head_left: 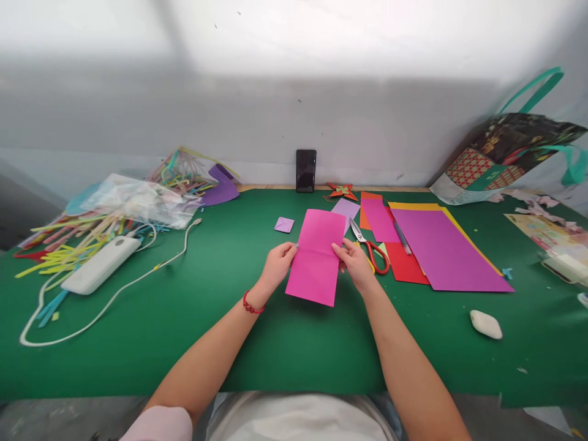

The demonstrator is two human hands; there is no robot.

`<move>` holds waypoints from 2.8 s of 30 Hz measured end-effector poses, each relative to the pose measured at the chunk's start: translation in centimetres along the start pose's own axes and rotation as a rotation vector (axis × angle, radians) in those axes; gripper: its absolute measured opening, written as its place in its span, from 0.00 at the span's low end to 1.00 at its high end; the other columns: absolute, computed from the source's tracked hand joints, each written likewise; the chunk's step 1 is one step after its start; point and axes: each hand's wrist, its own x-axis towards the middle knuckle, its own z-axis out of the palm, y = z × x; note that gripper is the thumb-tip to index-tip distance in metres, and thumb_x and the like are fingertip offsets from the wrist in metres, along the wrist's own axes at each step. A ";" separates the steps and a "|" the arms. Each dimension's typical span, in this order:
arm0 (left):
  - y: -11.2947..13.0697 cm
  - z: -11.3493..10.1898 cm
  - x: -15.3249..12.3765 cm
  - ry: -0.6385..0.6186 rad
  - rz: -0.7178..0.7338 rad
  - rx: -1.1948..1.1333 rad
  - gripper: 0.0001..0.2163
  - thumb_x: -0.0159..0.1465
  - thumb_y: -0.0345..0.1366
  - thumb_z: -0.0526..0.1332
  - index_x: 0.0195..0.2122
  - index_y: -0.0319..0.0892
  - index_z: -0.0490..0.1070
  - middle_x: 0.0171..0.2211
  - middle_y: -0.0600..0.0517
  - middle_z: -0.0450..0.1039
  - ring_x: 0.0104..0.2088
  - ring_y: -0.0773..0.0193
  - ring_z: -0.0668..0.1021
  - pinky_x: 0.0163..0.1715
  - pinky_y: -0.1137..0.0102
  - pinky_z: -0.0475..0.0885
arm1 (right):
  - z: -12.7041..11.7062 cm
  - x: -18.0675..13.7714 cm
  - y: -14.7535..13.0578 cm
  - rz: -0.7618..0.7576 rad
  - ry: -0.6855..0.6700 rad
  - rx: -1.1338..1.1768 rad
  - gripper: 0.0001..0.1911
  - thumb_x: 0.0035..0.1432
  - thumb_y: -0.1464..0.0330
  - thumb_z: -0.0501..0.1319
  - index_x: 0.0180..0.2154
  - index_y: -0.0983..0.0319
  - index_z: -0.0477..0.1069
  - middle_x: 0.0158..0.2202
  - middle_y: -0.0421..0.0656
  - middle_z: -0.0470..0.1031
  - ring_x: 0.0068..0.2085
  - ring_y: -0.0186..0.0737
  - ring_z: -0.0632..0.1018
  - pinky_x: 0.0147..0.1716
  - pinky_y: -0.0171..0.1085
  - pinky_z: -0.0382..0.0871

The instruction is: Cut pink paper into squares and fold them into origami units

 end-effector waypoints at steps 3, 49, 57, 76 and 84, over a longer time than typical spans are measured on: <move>0.2 0.0 0.0 -0.049 -0.063 -0.041 0.10 0.54 0.40 0.57 0.22 0.39 0.65 0.17 0.57 0.63 0.20 0.70 0.68 0.22 0.75 0.64 | 0.0 0.0 0.1 0.009 0.043 -0.003 0.20 0.45 0.55 0.62 0.36 0.62 0.70 0.16 0.33 0.63 0.15 0.29 0.60 0.13 0.30 0.53; -1.7 -0.7 0.2 -0.073 -0.372 -0.291 0.21 0.50 0.51 0.61 0.15 0.35 0.72 0.15 0.46 0.72 0.15 0.67 0.72 0.18 0.73 0.68 | -1.9 2.1 1.3 0.078 -0.002 -0.407 0.20 0.52 0.51 0.52 0.29 0.60 0.68 0.16 0.38 0.65 0.20 0.41 0.69 0.21 0.38 0.63; -4.0 -0.8 1.4 0.052 -0.372 -0.320 0.24 0.45 0.56 0.61 0.13 0.35 0.72 0.14 0.46 0.71 0.15 0.66 0.72 0.19 0.71 0.70 | -5.9 -1.7 1.8 0.207 0.484 -1.220 0.18 0.53 0.65 0.47 0.41 0.64 0.67 0.38 0.52 0.69 0.38 0.52 0.73 0.28 0.42 0.65; -3.6 -0.4 1.3 0.031 -0.339 -0.253 0.22 0.44 0.54 0.63 0.13 0.37 0.71 0.15 0.48 0.70 0.16 0.67 0.72 0.20 0.72 0.68 | -5.7 -1.3 1.5 0.307 0.546 -1.119 0.18 0.54 0.53 0.48 0.35 0.58 0.66 0.27 0.41 0.69 0.29 0.42 0.72 0.19 0.34 0.58; -3.3 -0.6 1.2 0.038 -0.328 -0.373 0.22 0.44 0.53 0.64 0.15 0.35 0.71 0.16 0.50 0.70 0.17 0.68 0.71 0.19 0.73 0.66 | -6.0 -1.5 1.9 -0.090 0.576 -1.150 0.23 0.54 0.50 0.48 0.33 0.61 0.70 0.34 0.49 0.70 0.37 0.49 0.71 0.30 0.41 0.65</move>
